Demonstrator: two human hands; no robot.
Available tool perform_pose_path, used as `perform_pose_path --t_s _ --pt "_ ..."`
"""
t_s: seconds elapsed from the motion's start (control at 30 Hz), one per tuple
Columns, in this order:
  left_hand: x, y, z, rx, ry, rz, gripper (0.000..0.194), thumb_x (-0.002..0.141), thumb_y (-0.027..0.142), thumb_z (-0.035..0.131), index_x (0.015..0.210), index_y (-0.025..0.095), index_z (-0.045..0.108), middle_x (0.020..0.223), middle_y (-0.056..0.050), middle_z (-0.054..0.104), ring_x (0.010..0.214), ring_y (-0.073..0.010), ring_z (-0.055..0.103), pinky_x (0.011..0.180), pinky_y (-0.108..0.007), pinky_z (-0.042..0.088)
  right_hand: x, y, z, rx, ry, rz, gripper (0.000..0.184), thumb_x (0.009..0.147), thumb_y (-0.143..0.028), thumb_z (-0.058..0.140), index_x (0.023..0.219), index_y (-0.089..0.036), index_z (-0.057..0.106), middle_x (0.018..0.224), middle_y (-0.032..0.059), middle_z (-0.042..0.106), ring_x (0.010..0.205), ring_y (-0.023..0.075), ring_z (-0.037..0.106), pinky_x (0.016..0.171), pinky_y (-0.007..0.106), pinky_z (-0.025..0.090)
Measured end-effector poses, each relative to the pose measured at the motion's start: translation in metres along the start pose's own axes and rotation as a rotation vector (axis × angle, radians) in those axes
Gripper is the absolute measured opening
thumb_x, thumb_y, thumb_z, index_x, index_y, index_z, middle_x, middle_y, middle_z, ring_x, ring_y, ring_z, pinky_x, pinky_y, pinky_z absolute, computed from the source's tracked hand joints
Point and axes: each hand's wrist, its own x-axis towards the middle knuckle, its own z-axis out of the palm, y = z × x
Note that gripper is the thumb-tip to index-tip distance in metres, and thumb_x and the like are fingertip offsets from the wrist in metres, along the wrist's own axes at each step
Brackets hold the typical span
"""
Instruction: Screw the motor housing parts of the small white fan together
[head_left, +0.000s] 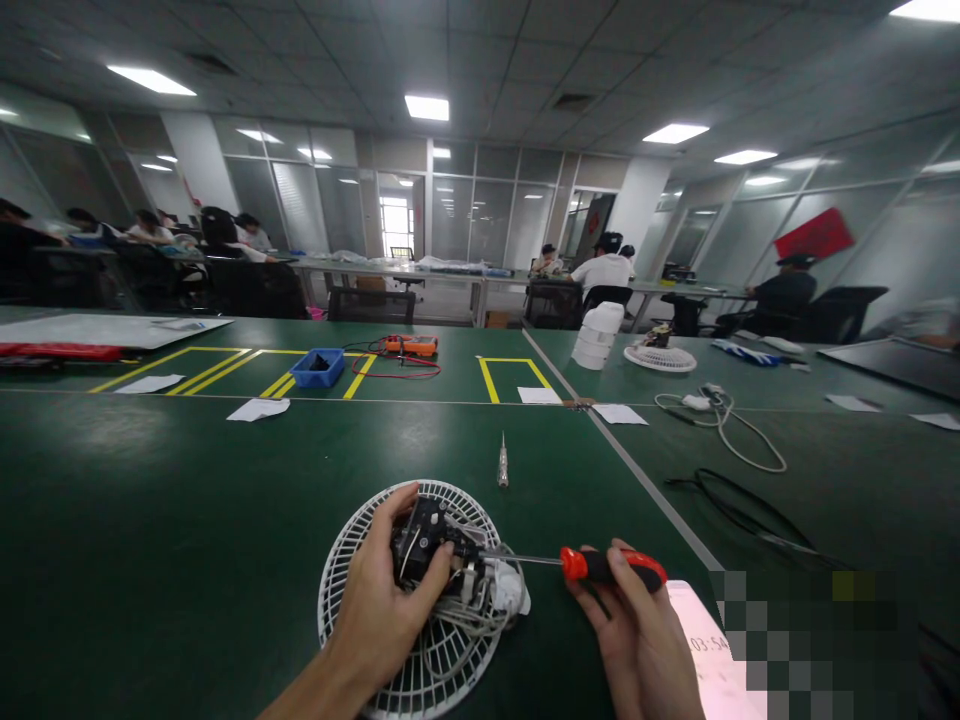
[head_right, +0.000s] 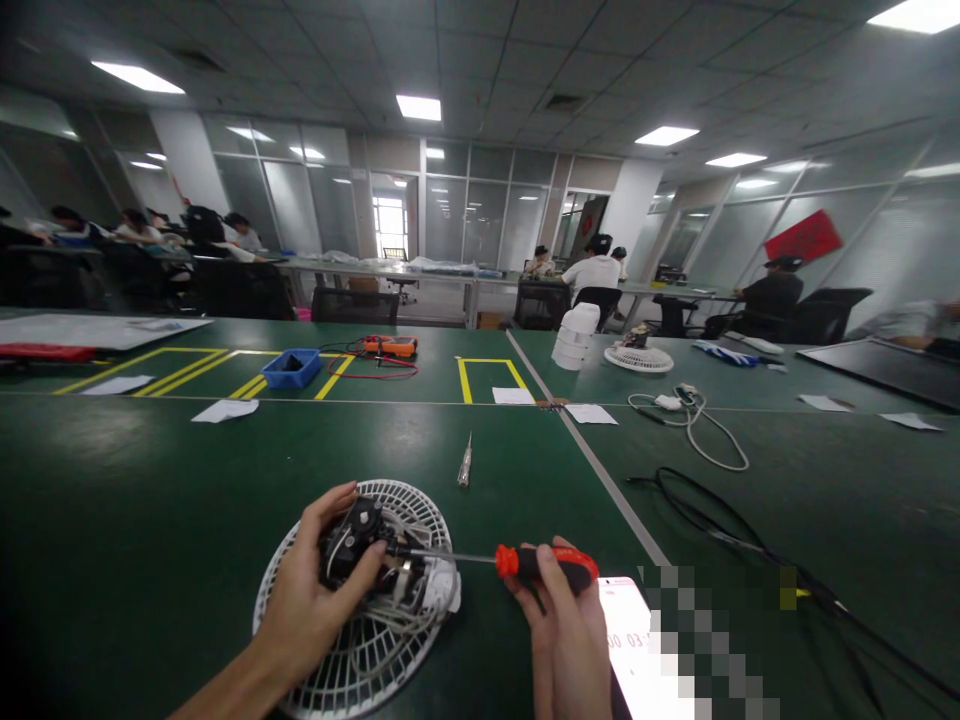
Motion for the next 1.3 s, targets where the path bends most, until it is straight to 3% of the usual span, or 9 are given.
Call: perform_pose_path --t_s 0.1,0.17,0.33,0.4,0.47,0.6,0.87,1.1,1.3 --pt "-0.001 0.000 0.001 -0.007 0.014 -0.010 0.061 0.089 0.050 0.066 0.141 0.027 0.045 0.134 -0.008 0.064 0.125 -0.0272 0.062 0.109 -0.052 0.049 0.002 0.001 -0.005 0.071 -0.027 0.033 0.053 0.065 -0.031 0.086 0.112 -0.020 0.063 0.108 0.0079 0.076 0.112 0.0285 0.069 0.093 0.041 0.058" --pt "-0.001 -0.001 0.003 -0.012 0.032 -0.024 0.061 0.088 0.051 0.067 0.140 0.027 0.046 0.131 -0.009 0.065 0.123 -0.0279 0.063 0.109 -0.052 0.049 0.004 0.002 -0.006 0.053 -0.019 0.027 0.051 0.064 -0.029 0.088 0.109 -0.020 0.064 0.107 0.0073 0.076 0.110 0.0279 0.070 0.095 0.040 0.058" --pt "-0.003 0.000 0.004 -0.033 0.070 -0.040 0.061 0.088 0.051 0.068 0.140 0.030 0.045 0.130 -0.007 0.065 0.121 -0.0269 0.064 0.108 -0.052 0.049 0.008 0.004 -0.005 -0.027 -0.001 0.021 0.061 0.061 -0.037 0.096 0.110 -0.022 0.063 0.088 -0.0020 0.073 0.078 0.0185 0.071 0.075 0.032 0.061" --pt "-0.004 0.000 0.004 -0.033 0.070 -0.043 0.060 0.087 0.051 0.068 0.139 0.031 0.045 0.130 -0.006 0.065 0.121 -0.0265 0.063 0.107 -0.052 0.050 0.007 0.004 -0.004 -0.047 0.005 0.024 0.064 0.060 -0.039 0.097 0.112 -0.023 0.063 0.078 -0.0052 0.069 0.065 0.0146 0.066 0.064 0.027 0.059" --pt "-0.005 0.000 0.004 -0.028 0.073 -0.048 0.060 0.087 0.051 0.069 0.138 0.031 0.046 0.129 -0.005 0.066 0.121 -0.0265 0.064 0.106 -0.051 0.050 0.006 0.004 -0.003 -0.066 -0.017 0.017 0.056 0.060 -0.040 0.097 0.101 -0.021 0.064 0.069 -0.0074 0.062 0.057 0.0121 0.058 0.057 0.025 0.055" --pt "-0.008 -0.001 0.002 -0.015 0.092 -0.047 0.060 0.086 0.050 0.070 0.138 0.030 0.046 0.129 -0.006 0.066 0.120 -0.0264 0.064 0.106 -0.049 0.051 0.003 0.003 -0.003 -0.073 -0.036 0.022 0.049 0.057 -0.040 0.099 0.074 -0.021 0.057 0.060 -0.0080 0.053 0.056 0.0121 0.052 0.056 0.026 0.053" --pt "-0.016 0.004 -0.004 0.012 0.109 -0.071 0.064 0.086 0.057 0.066 0.139 0.027 0.048 0.129 -0.010 0.067 0.119 -0.0309 0.065 0.102 -0.053 0.053 0.000 0.004 0.001 -0.084 0.002 0.051 0.053 0.052 -0.043 0.099 0.064 -0.022 0.052 0.057 -0.0073 0.048 0.052 0.0114 0.043 0.046 0.025 0.046" --pt "-0.016 0.012 -0.001 0.014 0.130 -0.066 0.068 0.081 0.056 0.071 0.138 0.027 0.047 0.129 -0.009 0.066 0.121 -0.0309 0.065 0.106 -0.056 0.052 0.003 0.006 0.001 0.008 -0.021 0.021 0.050 0.054 -0.036 0.099 0.072 -0.022 0.054 0.061 -0.0089 0.053 0.051 0.0105 0.048 0.045 0.023 0.046" --pt "-0.015 0.015 -0.001 0.019 0.161 -0.035 0.065 0.080 0.053 0.072 0.135 0.026 0.049 0.125 -0.009 0.068 0.117 -0.0303 0.067 0.101 -0.052 0.055 0.007 0.009 -0.003 0.025 -0.050 0.067 0.051 0.054 -0.032 0.100 0.082 -0.020 0.059 0.071 -0.0049 0.066 0.059 0.0128 0.062 0.055 0.025 0.056"
